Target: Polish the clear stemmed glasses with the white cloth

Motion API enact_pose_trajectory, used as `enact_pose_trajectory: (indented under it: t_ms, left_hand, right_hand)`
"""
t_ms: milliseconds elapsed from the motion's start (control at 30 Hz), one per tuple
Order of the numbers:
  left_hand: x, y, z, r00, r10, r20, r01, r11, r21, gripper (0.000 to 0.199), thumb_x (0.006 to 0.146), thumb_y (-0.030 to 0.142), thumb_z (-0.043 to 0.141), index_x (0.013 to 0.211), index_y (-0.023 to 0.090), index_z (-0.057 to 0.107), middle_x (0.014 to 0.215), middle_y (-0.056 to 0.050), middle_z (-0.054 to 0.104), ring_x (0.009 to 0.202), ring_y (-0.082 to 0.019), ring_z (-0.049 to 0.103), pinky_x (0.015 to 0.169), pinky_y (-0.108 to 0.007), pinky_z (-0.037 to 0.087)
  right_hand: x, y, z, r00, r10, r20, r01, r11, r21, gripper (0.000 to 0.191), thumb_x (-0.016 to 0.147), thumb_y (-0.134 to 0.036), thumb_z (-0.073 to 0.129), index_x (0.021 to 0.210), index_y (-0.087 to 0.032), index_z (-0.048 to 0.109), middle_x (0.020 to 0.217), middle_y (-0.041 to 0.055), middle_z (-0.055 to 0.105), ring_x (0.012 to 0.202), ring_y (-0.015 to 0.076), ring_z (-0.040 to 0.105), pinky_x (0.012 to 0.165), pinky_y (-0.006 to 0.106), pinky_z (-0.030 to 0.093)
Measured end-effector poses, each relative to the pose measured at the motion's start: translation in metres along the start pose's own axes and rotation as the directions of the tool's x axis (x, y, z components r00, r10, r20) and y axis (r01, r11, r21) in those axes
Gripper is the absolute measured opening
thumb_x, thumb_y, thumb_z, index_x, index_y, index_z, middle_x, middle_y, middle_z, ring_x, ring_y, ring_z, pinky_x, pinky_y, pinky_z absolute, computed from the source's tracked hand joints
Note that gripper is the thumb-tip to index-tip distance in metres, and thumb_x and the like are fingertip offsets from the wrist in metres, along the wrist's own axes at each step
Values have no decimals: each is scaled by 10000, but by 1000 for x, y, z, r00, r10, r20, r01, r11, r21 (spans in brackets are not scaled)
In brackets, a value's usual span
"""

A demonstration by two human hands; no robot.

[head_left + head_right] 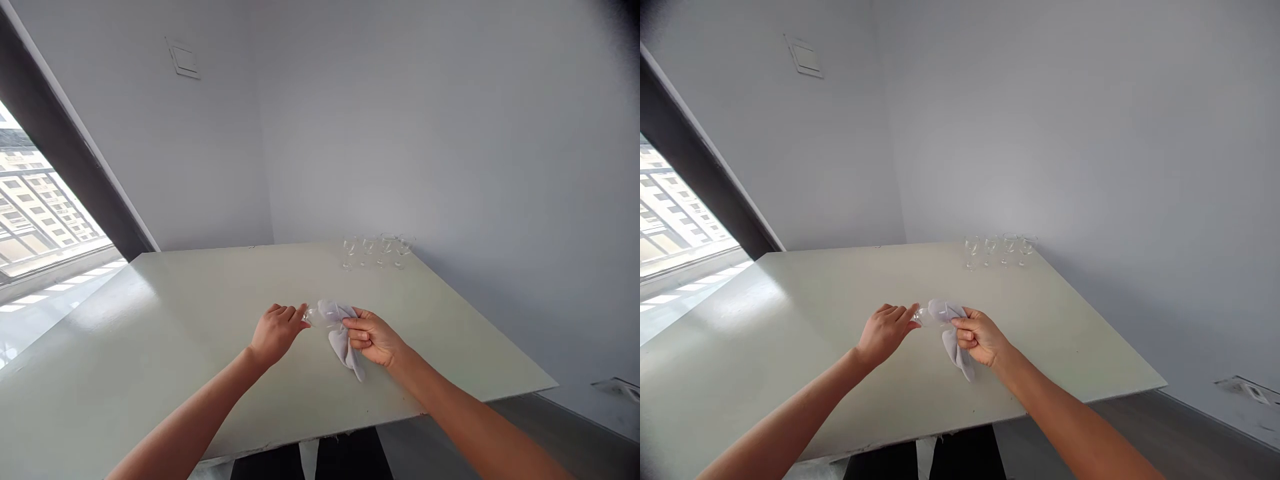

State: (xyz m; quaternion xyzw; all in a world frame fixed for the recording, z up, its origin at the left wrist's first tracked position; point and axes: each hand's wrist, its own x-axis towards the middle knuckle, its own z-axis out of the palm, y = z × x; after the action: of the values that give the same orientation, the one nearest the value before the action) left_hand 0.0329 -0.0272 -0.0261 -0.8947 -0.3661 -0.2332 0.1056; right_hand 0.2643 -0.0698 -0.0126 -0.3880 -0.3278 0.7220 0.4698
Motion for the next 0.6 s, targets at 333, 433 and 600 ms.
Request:
enact_pose_trajectory:
  t_ms: [333,433,600]
  left_hand:
    - [2,6,-5,973,-141,185,159,984,-83,233,861,268,381,726,201,559,535,25,505,460,-103,392,498,-238,244]
    - [3,5,-5,993,24,118,-18,999,-45,265,839,158,351,636,171,521,514,13,460,439,-97,349,506,-255,235]
    - [1,3,-7,989,148,16,-145,981,-132,261,873,343,395,757,178,560,562,-1,499,500,-111,425,568,-267,287]
  right_hand:
    - [-26,-4,21,856,-412,313,468,360,-807,259,844,-309,454,1046,-295,616,1143,53,576,559,93,515,584,284,444]
    - [-20,-8,31,850,-308,428,472,80,-878,291,855,-308,428,1086,-350,600,1370,1,386,689,111,577,703,306,452]
    - [1,-36,20,947,-102,304,315,487,-815,322,839,-446,445,1022,-247,620,891,23,647,490,70,497,503,223,404]
